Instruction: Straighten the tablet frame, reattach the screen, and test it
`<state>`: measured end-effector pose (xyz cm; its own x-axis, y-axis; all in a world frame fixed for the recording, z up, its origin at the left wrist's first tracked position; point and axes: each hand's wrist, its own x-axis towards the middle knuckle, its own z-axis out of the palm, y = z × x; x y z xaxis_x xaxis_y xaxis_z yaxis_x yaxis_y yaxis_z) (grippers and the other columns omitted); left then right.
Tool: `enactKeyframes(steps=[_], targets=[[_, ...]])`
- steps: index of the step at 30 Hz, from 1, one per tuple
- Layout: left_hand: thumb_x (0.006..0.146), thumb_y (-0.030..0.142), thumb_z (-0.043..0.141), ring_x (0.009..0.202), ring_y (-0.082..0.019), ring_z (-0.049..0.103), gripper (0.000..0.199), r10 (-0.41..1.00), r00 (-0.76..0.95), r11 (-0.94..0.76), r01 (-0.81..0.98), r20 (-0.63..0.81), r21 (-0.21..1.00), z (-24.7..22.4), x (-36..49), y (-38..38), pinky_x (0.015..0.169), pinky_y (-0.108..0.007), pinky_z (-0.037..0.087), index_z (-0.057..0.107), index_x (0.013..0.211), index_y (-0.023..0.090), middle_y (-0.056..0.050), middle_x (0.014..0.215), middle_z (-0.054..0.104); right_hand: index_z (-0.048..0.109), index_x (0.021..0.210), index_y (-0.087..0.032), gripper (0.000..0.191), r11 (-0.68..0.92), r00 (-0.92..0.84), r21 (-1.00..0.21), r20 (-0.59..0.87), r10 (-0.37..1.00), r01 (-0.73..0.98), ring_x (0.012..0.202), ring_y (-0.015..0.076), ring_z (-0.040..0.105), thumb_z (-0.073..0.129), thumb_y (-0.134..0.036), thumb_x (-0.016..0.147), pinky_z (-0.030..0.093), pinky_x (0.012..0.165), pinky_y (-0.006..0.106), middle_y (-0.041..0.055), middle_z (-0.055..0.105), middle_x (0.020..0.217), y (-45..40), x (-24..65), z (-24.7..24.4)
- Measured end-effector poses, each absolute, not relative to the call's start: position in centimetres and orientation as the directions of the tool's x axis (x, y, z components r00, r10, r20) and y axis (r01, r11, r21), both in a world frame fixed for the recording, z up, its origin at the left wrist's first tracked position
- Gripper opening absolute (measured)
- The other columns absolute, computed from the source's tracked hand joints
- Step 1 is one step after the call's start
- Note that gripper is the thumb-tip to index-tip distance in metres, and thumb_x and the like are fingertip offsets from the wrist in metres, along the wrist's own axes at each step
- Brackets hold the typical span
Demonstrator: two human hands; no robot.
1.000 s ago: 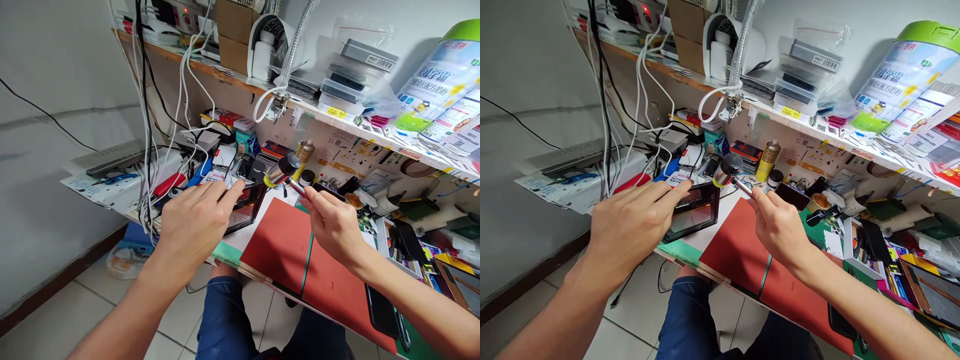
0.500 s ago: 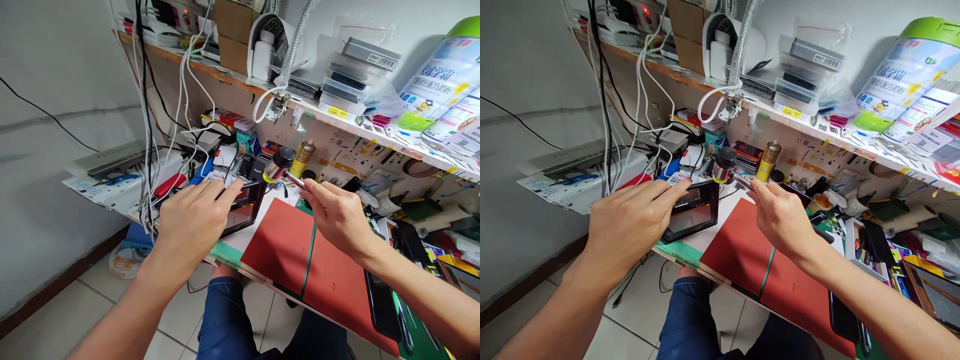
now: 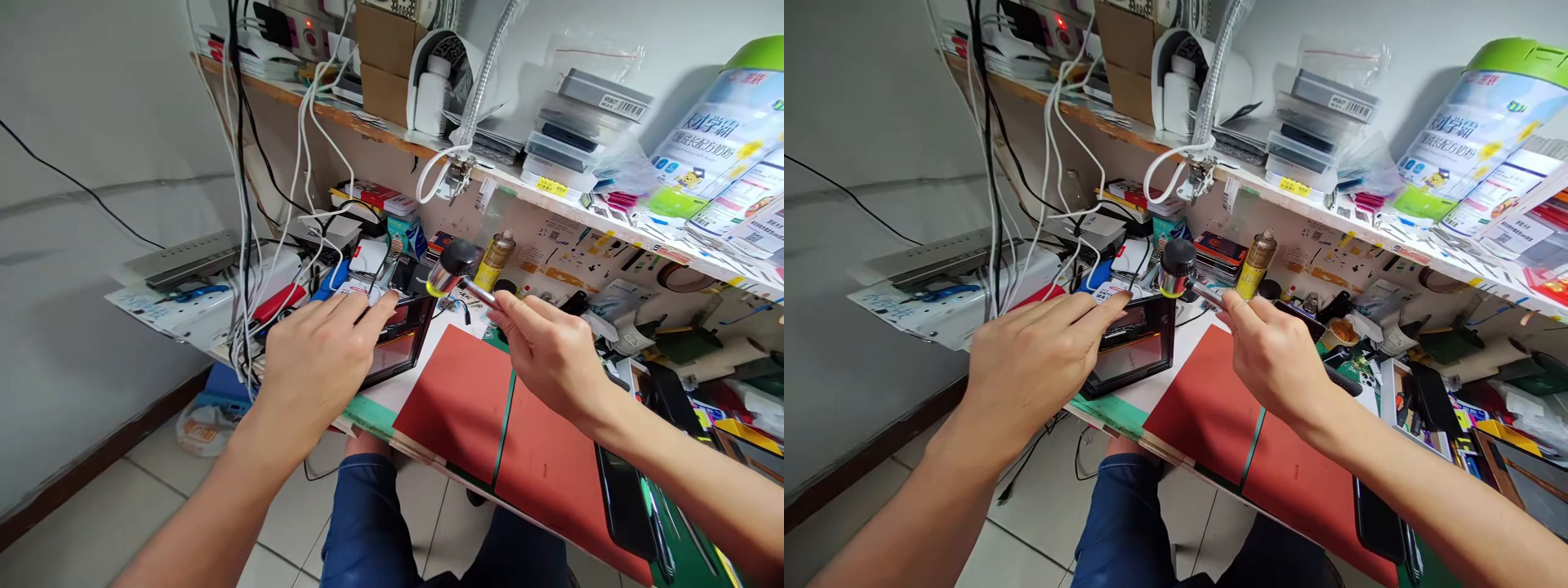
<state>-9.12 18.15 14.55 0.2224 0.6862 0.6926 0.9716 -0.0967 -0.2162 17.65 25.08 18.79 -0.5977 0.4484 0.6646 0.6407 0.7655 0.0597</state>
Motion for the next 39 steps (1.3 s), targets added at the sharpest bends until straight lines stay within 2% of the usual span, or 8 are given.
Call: enactKeyframes(steps=[4,10,13,20,26,34,39], targets=[[0.108,0.013,0.046,0.079,-0.026,0.071,0.038,0.708,0.199,-0.091,0.977,0.677,-0.192,14.6,-9.2,18.1,0.065,-0.039,0.043,0.079,0.126,0.021,-0.008,0.086,0.076,0.075,0.116,-0.017,0.022,0.702,-0.470,0.016,0.754,0.459,0.712,0.059,0.0151,0.053,0.054,-0.024,0.110,0.041,0.055,0.027,0.0014,0.061,0.072,24.9,17.7,19.7],[0.109,0.016,0.047,0.072,-0.025,0.069,0.034,0.675,0.218,-0.075,0.971,0.705,-0.229,14.7,-9.1,18.3,0.061,-0.038,0.040,0.079,0.120,0.019,-0.006,0.083,0.076,0.072,0.121,-0.013,0.028,0.769,-0.593,0.021,0.650,0.475,0.639,0.058,0.0142,0.051,0.046,-0.019,0.111,0.041,0.053,0.026,0.0028,0.064,0.075,24.9,17.3,16.6],[0.108,0.015,0.049,0.071,-0.024,0.069,0.031,0.650,0.235,-0.082,0.967,0.723,-0.241,14.8,-9.1,18.3,0.060,-0.038,0.039,0.079,0.118,0.018,-0.006,0.083,0.076,0.073,0.120,-0.012,0.027,0.772,-0.602,0.035,0.648,0.466,0.635,0.059,0.0145,0.052,0.048,-0.019,0.111,0.040,0.053,0.026,0.0024,0.063,0.075,25.1,17.4,16.9],[0.108,0.015,0.049,0.070,-0.024,0.069,0.032,0.633,0.242,-0.084,0.966,0.736,-0.245,14.8,-9.1,18.3,0.059,-0.038,0.037,0.080,0.117,0.019,-0.005,0.082,0.077,0.075,0.114,-0.014,0.021,0.719,-0.448,-0.001,0.782,0.433,0.695,0.059,0.0144,0.053,0.056,-0.023,0.110,0.042,0.056,0.026,0.0001,0.061,0.071,25.0,17.3,19.1],[0.107,0.015,0.054,0.071,-0.024,0.069,0.027,0.633,0.240,-0.086,0.967,0.736,-0.241,14.8,-9.0,18.3,0.058,-0.038,0.035,0.079,0.116,0.017,-0.005,0.081,0.076,0.073,0.117,-0.010,0.027,0.783,-0.577,-0.031,0.658,0.484,0.621,0.057,0.0142,0.048,0.049,-0.020,0.112,0.039,0.053,0.026,0.0015,0.060,0.075,24.8,17.2,16.1],[0.110,0.024,0.052,0.070,-0.025,0.069,0.029,0.633,0.241,-0.094,0.967,0.736,-0.236,14.9,-9.0,18.2,0.059,-0.038,0.036,0.080,0.119,0.017,-0.005,0.081,0.076,0.075,0.114,-0.011,0.020,0.742,-0.457,-0.045,0.763,0.458,0.669,0.059,0.0131,0.052,0.057,-0.020,0.110,0.042,0.056,0.024,0.0000,0.060,0.072,25.0,17.5,18.1],[0.110,0.024,0.055,0.069,-0.024,0.068,0.028,0.642,0.226,-0.070,0.969,0.733,-0.238,14.7,-8.9,18.5,0.058,-0.039,0.035,0.080,0.116,0.016,-0.005,0.081,0.076,0.075,0.111,-0.009,0.025,0.792,-0.568,-0.036,0.678,0.467,0.609,0.057,0.0146,0.051,0.052,-0.018,0.110,0.040,0.053,0.027,0.0020,0.062,0.073,24.9,17.2,16.9]])
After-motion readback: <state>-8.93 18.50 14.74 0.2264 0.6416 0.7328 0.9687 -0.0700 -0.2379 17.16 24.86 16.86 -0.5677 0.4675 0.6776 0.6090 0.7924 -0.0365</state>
